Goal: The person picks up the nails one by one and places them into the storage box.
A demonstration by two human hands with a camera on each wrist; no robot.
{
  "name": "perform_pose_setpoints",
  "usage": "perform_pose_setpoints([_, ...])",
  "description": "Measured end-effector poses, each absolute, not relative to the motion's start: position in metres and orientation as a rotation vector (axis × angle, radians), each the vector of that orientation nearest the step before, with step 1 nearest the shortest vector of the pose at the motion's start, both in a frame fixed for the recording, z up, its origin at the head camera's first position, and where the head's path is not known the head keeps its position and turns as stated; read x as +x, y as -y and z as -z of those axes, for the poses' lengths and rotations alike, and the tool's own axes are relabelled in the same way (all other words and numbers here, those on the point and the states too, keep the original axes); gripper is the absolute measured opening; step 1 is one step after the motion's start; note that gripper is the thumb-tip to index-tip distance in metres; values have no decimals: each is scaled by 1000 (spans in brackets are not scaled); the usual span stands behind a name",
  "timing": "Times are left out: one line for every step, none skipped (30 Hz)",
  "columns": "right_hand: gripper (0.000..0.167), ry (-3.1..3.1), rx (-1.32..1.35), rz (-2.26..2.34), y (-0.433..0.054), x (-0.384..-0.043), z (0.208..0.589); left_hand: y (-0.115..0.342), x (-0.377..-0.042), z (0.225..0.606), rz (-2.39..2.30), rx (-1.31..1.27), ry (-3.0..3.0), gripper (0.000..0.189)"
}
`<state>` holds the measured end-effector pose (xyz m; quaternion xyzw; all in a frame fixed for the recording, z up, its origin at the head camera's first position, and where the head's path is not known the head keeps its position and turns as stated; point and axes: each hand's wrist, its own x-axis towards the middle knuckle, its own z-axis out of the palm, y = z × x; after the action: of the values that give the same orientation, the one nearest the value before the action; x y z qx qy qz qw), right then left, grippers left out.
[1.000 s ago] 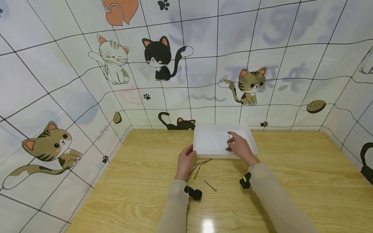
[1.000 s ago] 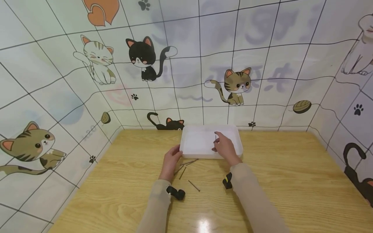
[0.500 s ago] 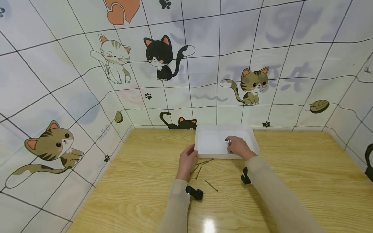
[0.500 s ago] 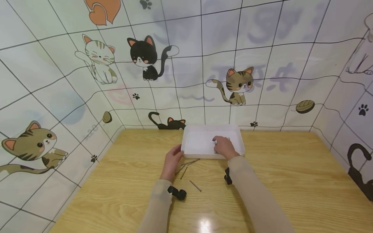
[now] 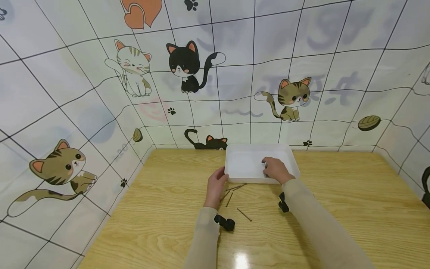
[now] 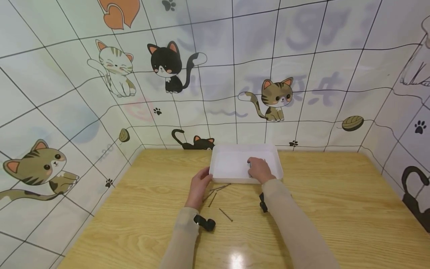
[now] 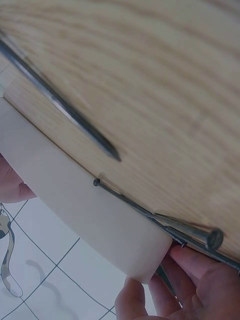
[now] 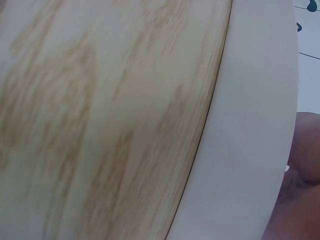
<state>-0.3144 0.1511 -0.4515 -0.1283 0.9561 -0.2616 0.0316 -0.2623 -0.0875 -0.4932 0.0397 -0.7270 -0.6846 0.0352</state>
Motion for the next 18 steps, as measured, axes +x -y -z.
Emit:
perform_pose_setpoints([38,-2944,-394,802,-151,-315,452,87,-262,493,2103,123,2234,39])
perform_pose_setpoints([39,-2932,-382,797,-151,-315,452,87,-262,493,2102,122,2235,40])
perform_pose_setpoints([39,-2934,-385,783,-151,-316,453,87,-262,493,2103,123,2235,40])
perform_pose_setpoints([38,-2936,-396,767,-151,-316,452,87,-262,493,2103,125,2234,40])
perform_pose_setpoints([38,-2936,-397,754,-152,-317,453,87,-262,493,2105,128,2237,40])
perform_pose_setpoints([37,-2935,-404,736,-152,-317,452,87,-261,493,2105,130,2238,40])
perform_pose_setpoints([37,-2934,-405,720,-152,-317,452,87,-262,493,2107,133,2239,40])
perform_pose_setpoints([37,-2932,-408,709,-152,-317,452,86,-262,493,2109,135,2239,39])
perform_pose_setpoints([36,-2928,-408,698,-152,-316,451,86,-262,493,2111,139,2241,39])
perform_pose_setpoints([36,-2922,-408,695,-152,-316,451,86,-262,493,2114,142,2241,39])
perform_pose_setpoints([36,-2916,-404,691,-152,-316,451,86,-262,493,2115,140,2241,39])
perform_pose_setpoints([36,-2914,-399,690,-152,-316,451,86,-263,493,2116,136,2238,38])
perform_pose_setpoints([36,-2913,-398,688,-152,-316,450,86,-263,493,2118,136,2236,38])
perform_pose_setpoints([36,-2913,-398,687,-152,-316,450,86,-263,493,2114,128,2235,38])
perform_pose_setpoints([36,-2912,-398,687,-151,-316,450,86,-263,493,2113,125,2233,39])
perform_pose_setpoints([36,-2912,-395,688,-151,-315,450,86,-263,494,2112,121,2232,39])
perform_pose_setpoints([36,-2914,-393,688,-151,-315,449,87,-263,494,2109,117,2232,39])
perform_pose_setpoints([36,-2916,-393,688,-150,-315,449,87,-263,494,2106,117,2234,39])
